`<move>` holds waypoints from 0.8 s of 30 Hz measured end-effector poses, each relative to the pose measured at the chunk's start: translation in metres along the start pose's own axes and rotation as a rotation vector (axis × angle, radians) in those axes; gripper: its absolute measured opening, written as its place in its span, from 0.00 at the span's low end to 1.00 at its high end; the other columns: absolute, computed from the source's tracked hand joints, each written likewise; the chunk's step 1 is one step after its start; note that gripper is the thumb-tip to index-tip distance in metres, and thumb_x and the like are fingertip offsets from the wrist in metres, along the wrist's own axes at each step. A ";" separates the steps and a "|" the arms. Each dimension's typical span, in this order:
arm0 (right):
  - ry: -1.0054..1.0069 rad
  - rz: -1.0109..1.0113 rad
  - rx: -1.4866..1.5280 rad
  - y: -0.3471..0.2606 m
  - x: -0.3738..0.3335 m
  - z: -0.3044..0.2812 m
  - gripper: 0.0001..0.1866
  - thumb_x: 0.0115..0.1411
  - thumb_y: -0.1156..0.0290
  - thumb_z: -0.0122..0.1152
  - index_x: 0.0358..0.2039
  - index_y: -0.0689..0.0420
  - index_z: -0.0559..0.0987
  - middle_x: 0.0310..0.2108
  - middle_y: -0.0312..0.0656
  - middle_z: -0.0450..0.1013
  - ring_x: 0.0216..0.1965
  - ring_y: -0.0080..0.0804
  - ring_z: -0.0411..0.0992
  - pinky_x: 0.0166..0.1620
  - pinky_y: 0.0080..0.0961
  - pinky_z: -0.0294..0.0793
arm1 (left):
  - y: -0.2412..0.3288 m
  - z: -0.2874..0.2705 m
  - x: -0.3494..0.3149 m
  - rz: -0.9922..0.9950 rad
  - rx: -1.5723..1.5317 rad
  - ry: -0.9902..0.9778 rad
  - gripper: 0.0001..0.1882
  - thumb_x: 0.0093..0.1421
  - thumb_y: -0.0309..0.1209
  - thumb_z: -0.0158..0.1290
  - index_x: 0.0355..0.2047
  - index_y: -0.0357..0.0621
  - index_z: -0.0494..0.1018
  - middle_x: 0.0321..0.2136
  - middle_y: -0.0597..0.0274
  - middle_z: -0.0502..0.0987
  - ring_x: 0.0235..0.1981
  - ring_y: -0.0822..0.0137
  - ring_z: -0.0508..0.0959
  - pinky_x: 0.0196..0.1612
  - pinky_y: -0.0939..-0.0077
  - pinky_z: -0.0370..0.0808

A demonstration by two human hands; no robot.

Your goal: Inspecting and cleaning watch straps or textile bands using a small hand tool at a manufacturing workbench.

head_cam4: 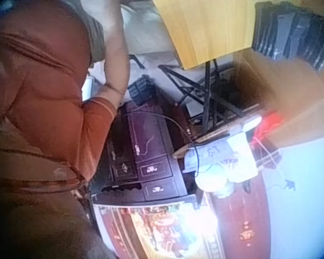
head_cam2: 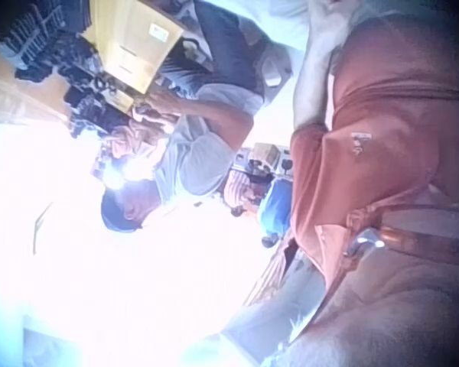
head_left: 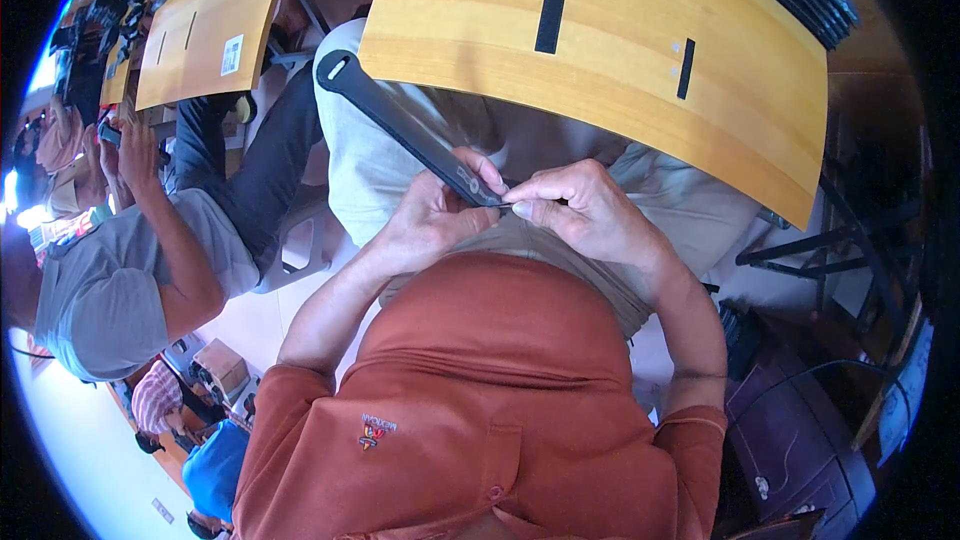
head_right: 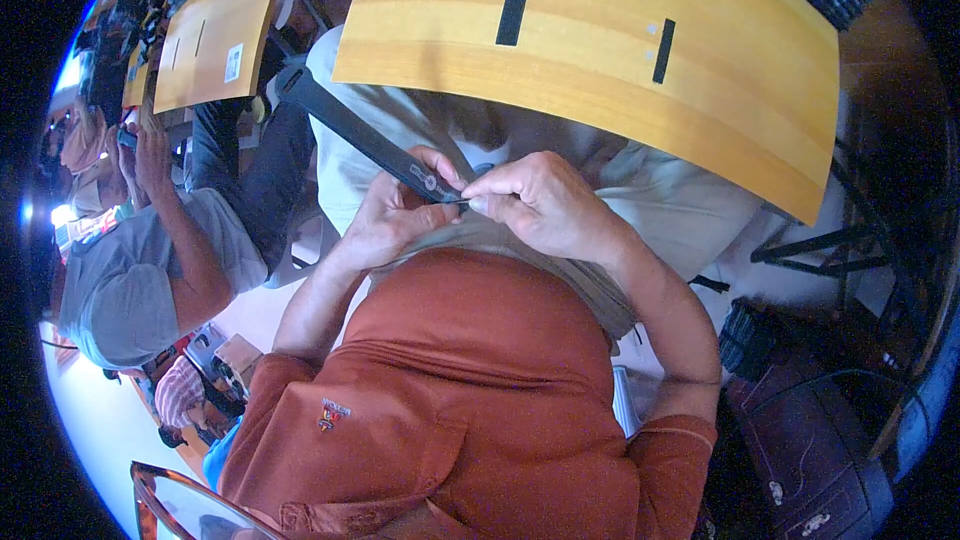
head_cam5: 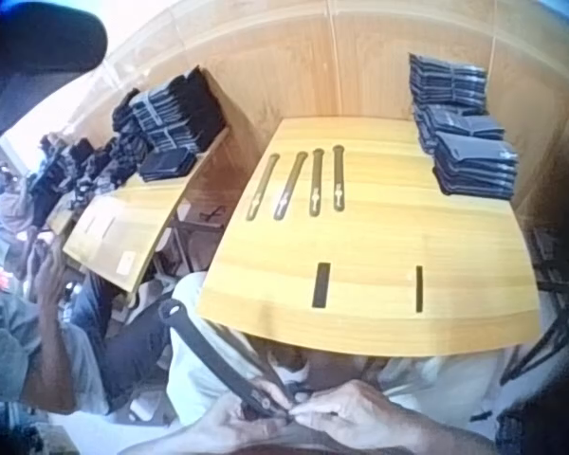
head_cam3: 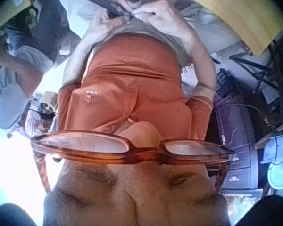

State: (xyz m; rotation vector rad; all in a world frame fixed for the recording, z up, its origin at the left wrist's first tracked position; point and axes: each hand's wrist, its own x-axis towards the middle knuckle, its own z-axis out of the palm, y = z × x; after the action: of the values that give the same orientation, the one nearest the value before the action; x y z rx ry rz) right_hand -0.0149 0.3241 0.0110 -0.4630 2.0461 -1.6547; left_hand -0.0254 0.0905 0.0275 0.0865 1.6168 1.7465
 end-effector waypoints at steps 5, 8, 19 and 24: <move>-0.058 -0.001 0.094 0.005 0.003 -0.002 0.10 0.63 0.73 0.60 0.42 0.61 0.85 0.29 0.52 0.79 0.30 0.40 0.80 0.37 0.32 0.76 | 0.001 -0.004 0.002 -0.045 -0.069 -0.025 0.19 0.59 0.13 0.55 0.48 0.42 0.68 0.39 0.67 0.71 0.40 0.76 0.73 0.44 0.78 0.73; 0.017 -0.137 -0.041 0.005 0.004 0.004 0.09 0.64 0.76 0.60 0.43 0.63 0.83 0.29 0.44 0.79 0.29 0.31 0.77 0.36 0.28 0.74 | -0.004 -0.010 0.004 -0.055 -0.172 -0.016 0.18 0.60 0.15 0.57 0.48 0.41 0.68 0.40 0.64 0.74 0.40 0.73 0.76 0.45 0.76 0.75; 0.406 -0.339 -0.047 0.018 0.004 0.036 0.08 0.59 0.81 0.67 0.39 0.63 0.82 0.28 0.44 0.74 0.27 0.29 0.74 0.28 0.25 0.70 | -0.009 -0.008 0.006 -0.036 -0.222 0.048 0.16 0.63 0.17 0.52 0.50 0.41 0.66 0.42 0.64 0.72 0.41 0.73 0.76 0.47 0.77 0.75; 0.424 -0.409 -0.130 0.016 0.004 0.034 0.08 0.56 0.82 0.65 0.38 0.62 0.80 0.29 0.45 0.74 0.27 0.36 0.75 0.28 0.30 0.72 | -0.005 -0.002 0.003 -0.029 -0.162 -0.006 0.17 0.64 0.15 0.52 0.50 0.43 0.65 0.40 0.68 0.70 0.41 0.76 0.74 0.46 0.80 0.73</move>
State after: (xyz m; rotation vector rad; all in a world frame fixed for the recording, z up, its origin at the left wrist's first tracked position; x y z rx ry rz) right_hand 0.0014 0.2976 -0.0113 -0.6571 2.5065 -1.9988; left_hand -0.0262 0.0905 0.0216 -0.0083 1.4596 1.8456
